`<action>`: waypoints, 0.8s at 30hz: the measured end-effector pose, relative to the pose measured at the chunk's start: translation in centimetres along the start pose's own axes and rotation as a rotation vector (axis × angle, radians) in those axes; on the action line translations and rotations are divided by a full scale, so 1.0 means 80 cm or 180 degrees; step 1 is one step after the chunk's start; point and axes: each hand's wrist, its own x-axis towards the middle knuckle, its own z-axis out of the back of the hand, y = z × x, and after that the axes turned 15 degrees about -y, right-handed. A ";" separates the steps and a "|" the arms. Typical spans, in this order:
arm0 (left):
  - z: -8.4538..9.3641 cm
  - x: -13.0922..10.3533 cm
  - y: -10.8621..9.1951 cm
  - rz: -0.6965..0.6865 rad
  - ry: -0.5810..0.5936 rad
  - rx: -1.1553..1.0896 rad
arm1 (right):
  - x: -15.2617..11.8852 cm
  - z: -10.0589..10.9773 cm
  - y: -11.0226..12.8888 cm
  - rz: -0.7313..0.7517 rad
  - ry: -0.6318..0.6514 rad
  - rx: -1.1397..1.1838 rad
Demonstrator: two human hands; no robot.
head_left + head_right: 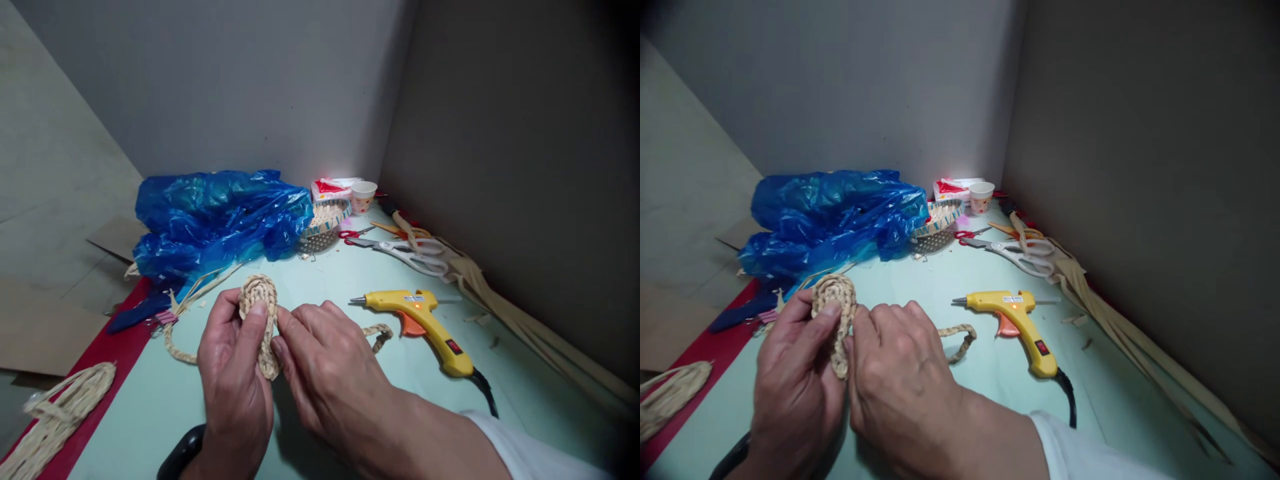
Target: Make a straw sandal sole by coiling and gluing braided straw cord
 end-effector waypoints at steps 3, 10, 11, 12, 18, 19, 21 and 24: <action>0.002 0.005 0.009 -0.0073 -0.0094 -0.0078 | -0.002 -0.007 0.003 -0.0340 0.0180 0.0119; -0.006 0.009 0.016 0.0103 -0.0034 -0.0203 | 0.000 -0.015 -0.005 -0.0795 0.0435 0.0257; -0.007 0.009 0.015 0.0143 -0.0001 -0.0206 | 0.001 -0.015 -0.008 -0.0821 0.0447 0.0261; -0.008 0.010 0.014 0.0182 0.0039 -0.0203 | 0.003 -0.014 -0.010 -0.0843 0.0453 0.0259; -0.001 0.028 0.000 0.0285 0.0339 0.0040 | 0.010 0.000 -0.024 -0.0799 0.0549 0.0191; 0.001 0.033 -0.003 0.0278 0.0378 0.0125 | 0.011 0.003 -0.026 -0.0770 0.0599 0.0178; 0.003 0.043 -0.009 0.0254 0.0452 0.0323 | 0.011 0.008 -0.028 -0.0718 0.0690 0.0145; 0.006 0.054 -0.014 0.0186 0.0582 0.0612 | 0.011 0.014 -0.029 -0.0684 0.0765 0.0086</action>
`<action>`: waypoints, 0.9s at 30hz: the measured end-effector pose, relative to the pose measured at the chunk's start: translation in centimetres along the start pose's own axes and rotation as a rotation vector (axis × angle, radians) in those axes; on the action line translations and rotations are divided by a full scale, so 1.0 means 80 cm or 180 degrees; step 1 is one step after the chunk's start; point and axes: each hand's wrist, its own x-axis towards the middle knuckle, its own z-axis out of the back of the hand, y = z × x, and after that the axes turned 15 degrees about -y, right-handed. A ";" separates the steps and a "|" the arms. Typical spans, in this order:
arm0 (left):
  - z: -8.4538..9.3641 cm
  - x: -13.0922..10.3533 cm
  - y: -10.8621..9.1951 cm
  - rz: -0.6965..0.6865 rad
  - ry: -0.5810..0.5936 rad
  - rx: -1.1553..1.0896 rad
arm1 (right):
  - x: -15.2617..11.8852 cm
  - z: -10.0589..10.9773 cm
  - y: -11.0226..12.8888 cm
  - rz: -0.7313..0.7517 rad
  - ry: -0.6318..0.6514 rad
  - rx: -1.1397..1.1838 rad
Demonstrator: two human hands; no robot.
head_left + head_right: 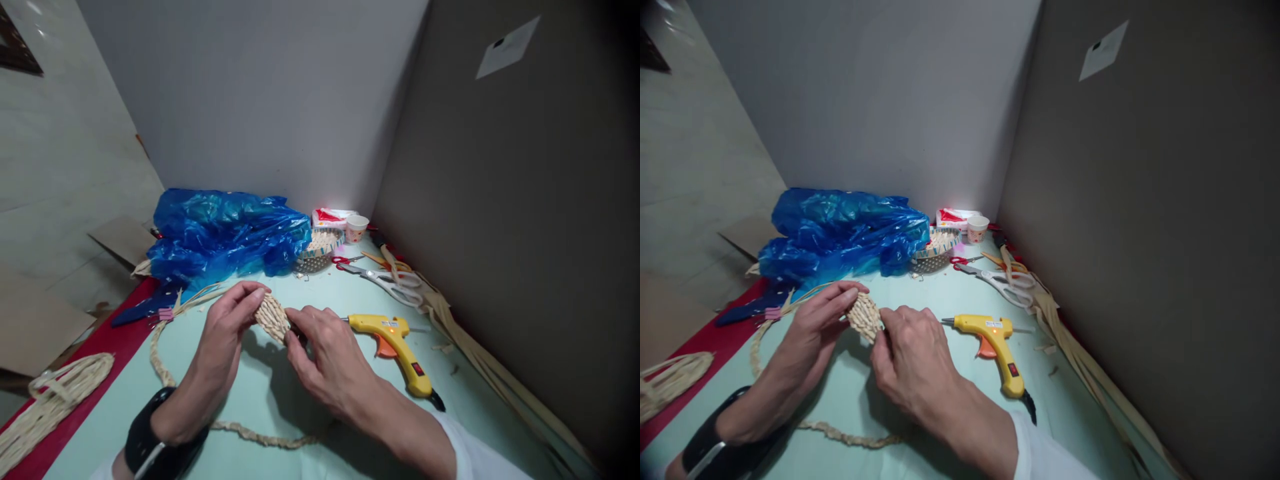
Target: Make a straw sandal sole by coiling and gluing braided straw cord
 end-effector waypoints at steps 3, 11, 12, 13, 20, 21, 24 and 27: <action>0.003 0.006 0.001 -0.0109 0.0065 0.0243 | -0.001 0.003 -0.002 0.0003 0.0039 -0.0046; 0.007 0.009 0.016 -0.0301 0.0081 0.0340 | -0.005 0.002 -0.009 0.0065 0.0189 -0.0064; 0.006 0.009 0.016 -0.0237 0.0117 0.0305 | -0.005 0.002 -0.009 0.0060 0.0191 -0.0063; 0.005 0.008 0.016 -0.0159 0.0157 0.0262 | -0.005 0.003 -0.010 0.0056 0.0188 -0.0058; -0.005 -0.006 0.012 0.0312 0.0454 0.0023 | 0.001 0.002 -0.021 -0.0143 0.0091 0.0014; -0.006 -0.007 0.012 0.0341 0.0462 0.0015 | 0.002 0.002 -0.022 -0.0162 0.0079 0.0036; -0.005 -0.005 0.012 0.0374 0.0263 -0.0049 | 0.001 0.002 -0.024 -0.0162 0.0050 0.0133; 0.003 0.008 0.011 0.0257 -0.0187 -0.0148 | -0.001 0.005 -0.020 -0.0127 0.0002 0.0321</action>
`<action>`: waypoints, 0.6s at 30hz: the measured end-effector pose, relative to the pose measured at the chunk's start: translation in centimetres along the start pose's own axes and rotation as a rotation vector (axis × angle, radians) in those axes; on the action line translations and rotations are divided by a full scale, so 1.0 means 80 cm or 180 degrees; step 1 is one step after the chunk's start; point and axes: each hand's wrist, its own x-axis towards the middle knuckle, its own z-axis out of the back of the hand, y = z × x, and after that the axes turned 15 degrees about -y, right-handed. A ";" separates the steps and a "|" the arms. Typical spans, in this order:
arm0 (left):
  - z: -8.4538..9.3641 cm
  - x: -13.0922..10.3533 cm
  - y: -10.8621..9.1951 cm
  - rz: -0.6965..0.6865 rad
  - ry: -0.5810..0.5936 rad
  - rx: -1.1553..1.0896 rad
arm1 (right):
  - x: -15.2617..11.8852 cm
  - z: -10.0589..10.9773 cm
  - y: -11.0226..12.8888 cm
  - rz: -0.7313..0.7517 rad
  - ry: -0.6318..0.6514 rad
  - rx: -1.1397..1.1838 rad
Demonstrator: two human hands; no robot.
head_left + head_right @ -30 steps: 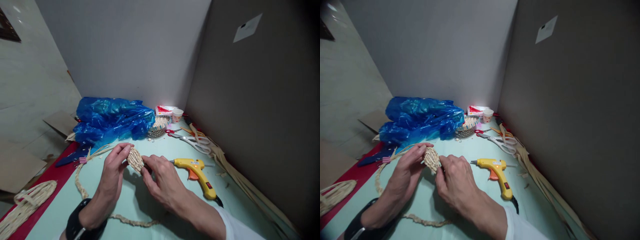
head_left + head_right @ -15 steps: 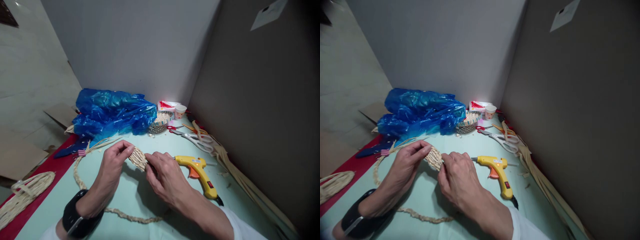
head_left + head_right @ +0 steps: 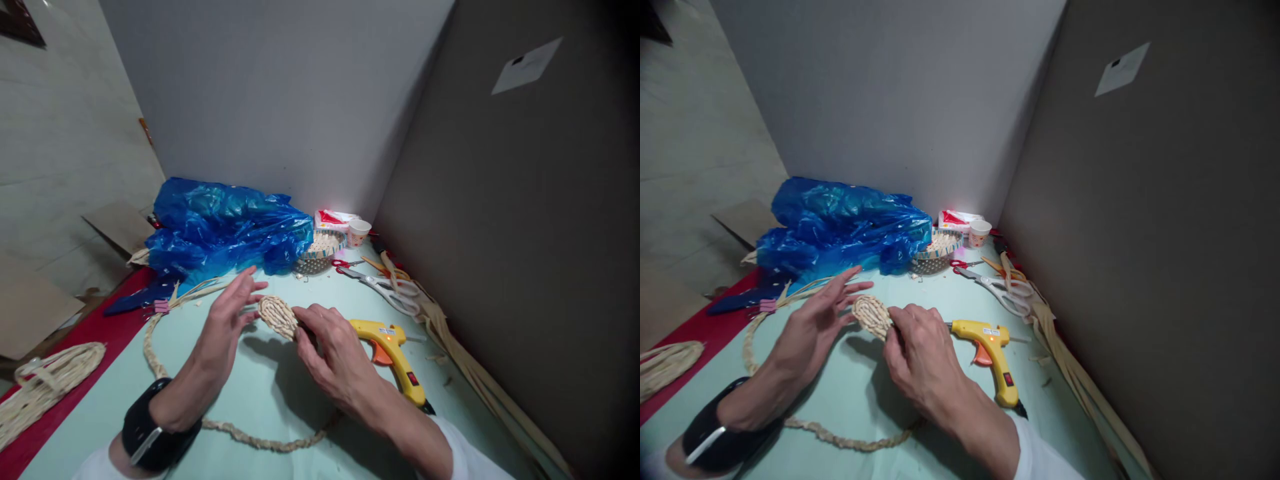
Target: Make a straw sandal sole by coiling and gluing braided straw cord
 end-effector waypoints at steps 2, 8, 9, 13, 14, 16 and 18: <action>0.007 0.012 -0.001 -0.0169 -0.0277 -0.0064 | 0.001 0.004 0.004 -0.0044 -0.0080 0.0161; 0.016 0.028 0.001 -0.0524 -0.0535 -0.0088 | 0.014 0.018 0.002 -0.0490 -0.0211 0.0826; 0.016 0.027 0.001 -0.0544 -0.0485 -0.0065 | 0.015 0.019 0.001 -0.0537 -0.0209 0.0904; 0.010 0.017 0.000 -0.0568 -0.0152 0.0069 | 0.015 0.017 -0.002 -0.0581 -0.0349 0.0920; 0.009 0.014 0.000 -0.0547 -0.0061 0.0096 | 0.014 0.015 -0.002 -0.0557 -0.0418 0.0854; 0.008 0.012 0.001 -0.0484 0.0076 0.0144 | 0.012 0.010 -0.003 -0.0468 -0.0552 0.0675; 0.008 0.012 0.003 -0.0438 0.0138 0.0194 | 0.010 0.006 -0.005 -0.0358 -0.0634 0.0497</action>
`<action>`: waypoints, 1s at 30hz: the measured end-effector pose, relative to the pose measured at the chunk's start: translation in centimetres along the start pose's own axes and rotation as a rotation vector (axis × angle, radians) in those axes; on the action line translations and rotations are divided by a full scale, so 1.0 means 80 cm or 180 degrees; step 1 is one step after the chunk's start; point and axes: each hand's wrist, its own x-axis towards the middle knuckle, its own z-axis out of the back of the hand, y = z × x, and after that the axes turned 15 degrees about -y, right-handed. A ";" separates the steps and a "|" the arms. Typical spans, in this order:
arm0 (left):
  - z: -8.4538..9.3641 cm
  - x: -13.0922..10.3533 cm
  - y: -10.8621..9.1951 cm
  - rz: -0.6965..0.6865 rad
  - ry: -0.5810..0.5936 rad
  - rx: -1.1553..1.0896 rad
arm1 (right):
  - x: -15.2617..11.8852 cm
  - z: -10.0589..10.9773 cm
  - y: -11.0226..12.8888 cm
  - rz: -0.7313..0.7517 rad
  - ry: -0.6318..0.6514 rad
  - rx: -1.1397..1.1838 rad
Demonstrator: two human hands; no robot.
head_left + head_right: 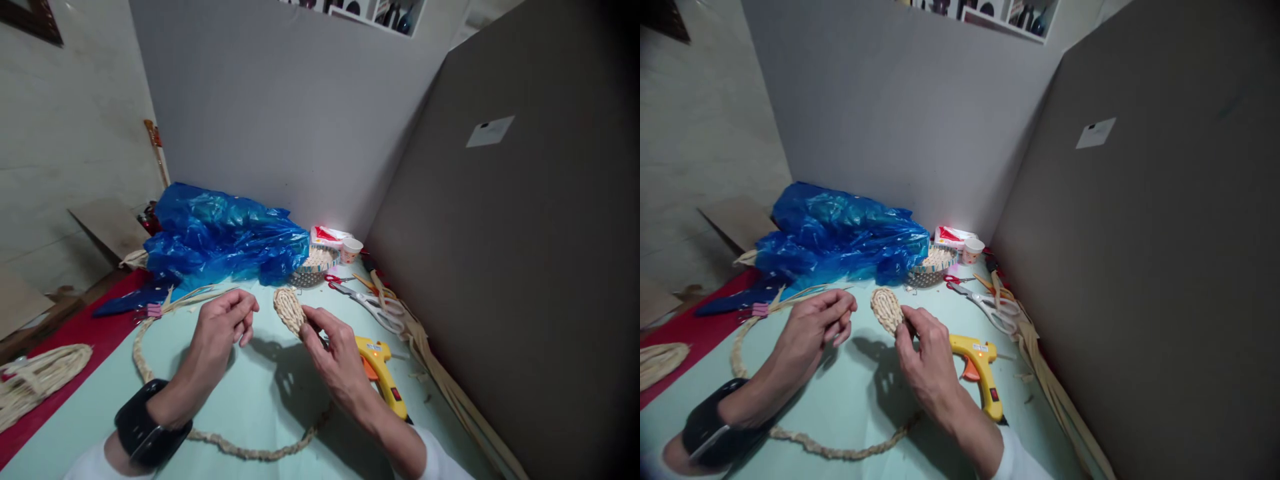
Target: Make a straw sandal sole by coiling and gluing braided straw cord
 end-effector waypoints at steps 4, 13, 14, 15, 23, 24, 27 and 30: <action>-0.002 0.000 0.002 -0.0075 0.0100 0.0170 | -0.006 -0.007 -0.009 0.0212 0.0001 -0.0248; -0.007 -0.001 0.018 -0.0339 0.0827 0.0506 | -0.016 -0.015 -0.014 0.0613 0.0186 -0.0572; -0.005 0.000 0.020 -0.0305 0.0860 0.0506 | -0.016 -0.014 -0.013 0.0644 0.0198 -0.0608; -0.004 0.001 0.022 -0.0265 0.0896 0.0490 | -0.017 -0.014 -0.012 0.0672 0.0206 -0.0643; 0.000 -0.004 0.000 0.0189 0.1076 0.0108 | -0.016 -0.014 -0.013 0.0733 0.0222 -0.0903; -0.001 -0.005 -0.001 0.0211 0.1055 0.0089 | -0.016 -0.014 -0.013 0.0741 0.0236 -0.0935; -0.003 -0.005 0.004 0.0142 0.1045 0.0261 | -0.017 -0.014 -0.014 0.0821 0.0335 -0.0990; -0.005 -0.002 0.017 0.0031 0.1131 0.0599 | -0.018 -0.013 -0.015 0.0941 0.0445 -0.0989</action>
